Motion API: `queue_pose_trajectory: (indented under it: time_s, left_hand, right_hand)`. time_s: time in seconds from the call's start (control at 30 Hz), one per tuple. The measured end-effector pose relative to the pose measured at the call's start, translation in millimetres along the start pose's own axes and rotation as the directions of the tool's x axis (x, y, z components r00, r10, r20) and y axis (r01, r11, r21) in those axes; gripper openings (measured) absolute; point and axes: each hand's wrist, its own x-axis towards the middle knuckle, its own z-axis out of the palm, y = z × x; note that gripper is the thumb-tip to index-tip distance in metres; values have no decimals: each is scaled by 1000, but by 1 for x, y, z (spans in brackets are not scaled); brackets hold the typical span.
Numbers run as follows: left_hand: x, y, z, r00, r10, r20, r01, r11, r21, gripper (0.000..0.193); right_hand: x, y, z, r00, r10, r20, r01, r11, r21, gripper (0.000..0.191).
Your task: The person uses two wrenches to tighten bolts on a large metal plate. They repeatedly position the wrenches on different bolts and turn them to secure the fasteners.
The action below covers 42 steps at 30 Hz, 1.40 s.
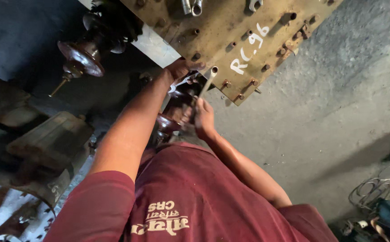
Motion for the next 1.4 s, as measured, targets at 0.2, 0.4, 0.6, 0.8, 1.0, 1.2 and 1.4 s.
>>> queue_pose_trajectory:
  time_s: [0.2, 0.4, 0.6, 0.8, 1.0, 1.2, 1.4]
  left_hand:
    - [-1, 1, 6, 994, 106, 5, -105, 988, -113, 42]
    - [2, 4, 2, 1000, -7, 27, 10, 995, -97, 36]
    - [2, -4, 5, 999, -2, -53, -3, 995, -102, 37]
    - [7, -10, 0, 997, 13, -71, -15, 999, -34, 39]
    - [11, -11, -4, 995, 77, -58, -80, 995, -56, 52]
    - [5, -6, -4, 1000, 5, -12, -6, 996, -94, 48]
    - [6, -7, -7, 998, -6, 64, 13, 995, -100, 44]
  right_hand:
    - [7, -155, -103, 944, -260, 203, 202, -29, -979, 36]
    - [31, -264, -70, 726, -159, 669, 443, -636, -632, 28]
    - [69, -317, -5, 627, 47, 778, 523, -765, -376, 33]
    - [62, -317, -31, 606, 12, 795, 539, -742, -400, 38]
    - [4, -260, -97, 825, -405, 394, 403, -67, -913, 32]
    - [-26, -86, -71, 997, 4, -74, -32, 927, -373, 30]
    - [-22, -18, 0, 996, 80, -45, -72, 984, 164, 29]
